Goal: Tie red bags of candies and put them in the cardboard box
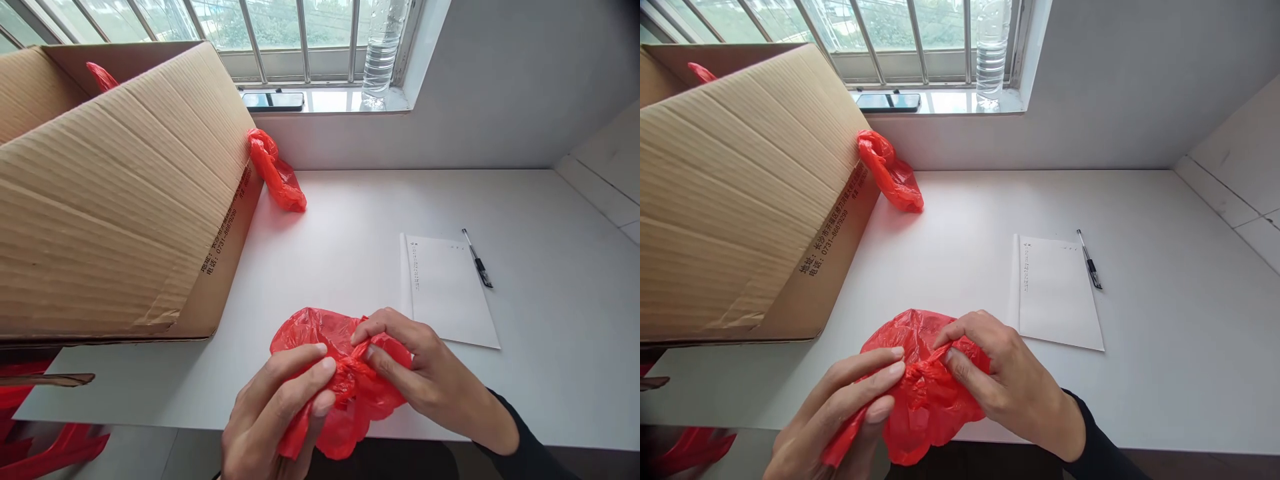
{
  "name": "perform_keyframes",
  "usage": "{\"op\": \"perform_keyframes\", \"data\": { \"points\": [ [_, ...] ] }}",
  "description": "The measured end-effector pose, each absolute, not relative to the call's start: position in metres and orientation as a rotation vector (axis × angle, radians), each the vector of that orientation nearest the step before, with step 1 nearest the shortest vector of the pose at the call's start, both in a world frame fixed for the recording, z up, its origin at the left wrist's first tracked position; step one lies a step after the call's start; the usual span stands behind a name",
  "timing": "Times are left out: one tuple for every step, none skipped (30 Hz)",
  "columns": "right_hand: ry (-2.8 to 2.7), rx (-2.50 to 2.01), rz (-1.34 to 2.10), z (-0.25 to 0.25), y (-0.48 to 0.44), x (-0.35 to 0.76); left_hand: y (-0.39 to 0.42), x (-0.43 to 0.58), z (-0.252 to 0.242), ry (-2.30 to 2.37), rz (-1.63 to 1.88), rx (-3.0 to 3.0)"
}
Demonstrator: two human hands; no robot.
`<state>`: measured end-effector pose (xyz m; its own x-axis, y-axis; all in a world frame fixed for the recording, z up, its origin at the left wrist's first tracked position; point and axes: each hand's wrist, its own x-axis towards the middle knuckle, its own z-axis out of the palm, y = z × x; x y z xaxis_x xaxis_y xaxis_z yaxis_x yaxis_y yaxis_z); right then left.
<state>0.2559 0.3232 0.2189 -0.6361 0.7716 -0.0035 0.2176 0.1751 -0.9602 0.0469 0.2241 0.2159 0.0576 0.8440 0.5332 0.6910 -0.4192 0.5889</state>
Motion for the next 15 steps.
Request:
{"op": "perform_keyframes", "data": {
  "points": [
    [-1.973, -0.941, 1.456, 0.219, 0.324, 0.259, 0.221, 0.047, 0.214, 1.623, 1.327, 2.123],
    [-1.983, -0.954, 1.435, 0.219, 0.326, 0.262, 0.218, 0.047, 0.212, 1.659, 1.372, 2.094],
    [-1.992, -0.976, 1.414, 0.219, 0.327, 0.267, 0.213, 0.046, 0.210, 1.696, 1.414, 2.068],
    [-1.997, -1.015, 1.393, 0.218, 0.328, 0.272, 0.209, 0.045, 0.207, 1.758, 1.440, 2.029],
    [-1.993, -1.077, 1.375, 0.217, 0.329, 0.277, 0.203, 0.043, 0.204, 1.847, 1.444, 1.972],
    [-1.980, -1.156, 1.366, 0.216, 0.330, 0.282, 0.198, 0.040, 0.201, 1.953, 1.423, 1.892],
    [-1.964, -1.242, 1.366, 0.214, 0.330, 0.287, 0.193, 0.038, 0.199, 2.053, 1.395, 1.801],
    [-1.942, -1.327, 1.366, 0.212, 0.330, 0.292, 0.188, 0.036, 0.198, 2.138, 1.365, 1.695],
    [-1.916, -1.403, 1.364, 0.210, 0.329, 0.295, 0.183, 0.035, 0.196, 2.185, 1.346, 1.589],
    [-1.891, -1.455, 1.355, 0.207, 0.327, 0.297, 0.179, 0.035, 0.195, 2.181, 1.347, 1.500],
    [-1.875, -1.470, 1.343, 0.204, 0.325, 0.298, 0.177, 0.036, 0.195, 2.136, 1.356, 1.434],
    [-1.862, -1.455, 1.332, 0.200, 0.323, 0.298, 0.175, 0.038, 0.194, 2.076, 1.358, 1.379],
    [-1.845, -1.427, 1.328, 0.196, 0.319, 0.297, 0.175, 0.041, 0.193, 2.008, 1.330, 1.339],
    [-1.828, -1.394, 1.336, 0.192, 0.316, 0.295, 0.176, 0.045, 0.193, 1.943, 1.268, 1.318],
    [-1.805, -1.359, 1.345, 0.187, 0.313, 0.294, 0.178, 0.050, 0.192, 1.886, 1.176, 1.323]
  ]
}}
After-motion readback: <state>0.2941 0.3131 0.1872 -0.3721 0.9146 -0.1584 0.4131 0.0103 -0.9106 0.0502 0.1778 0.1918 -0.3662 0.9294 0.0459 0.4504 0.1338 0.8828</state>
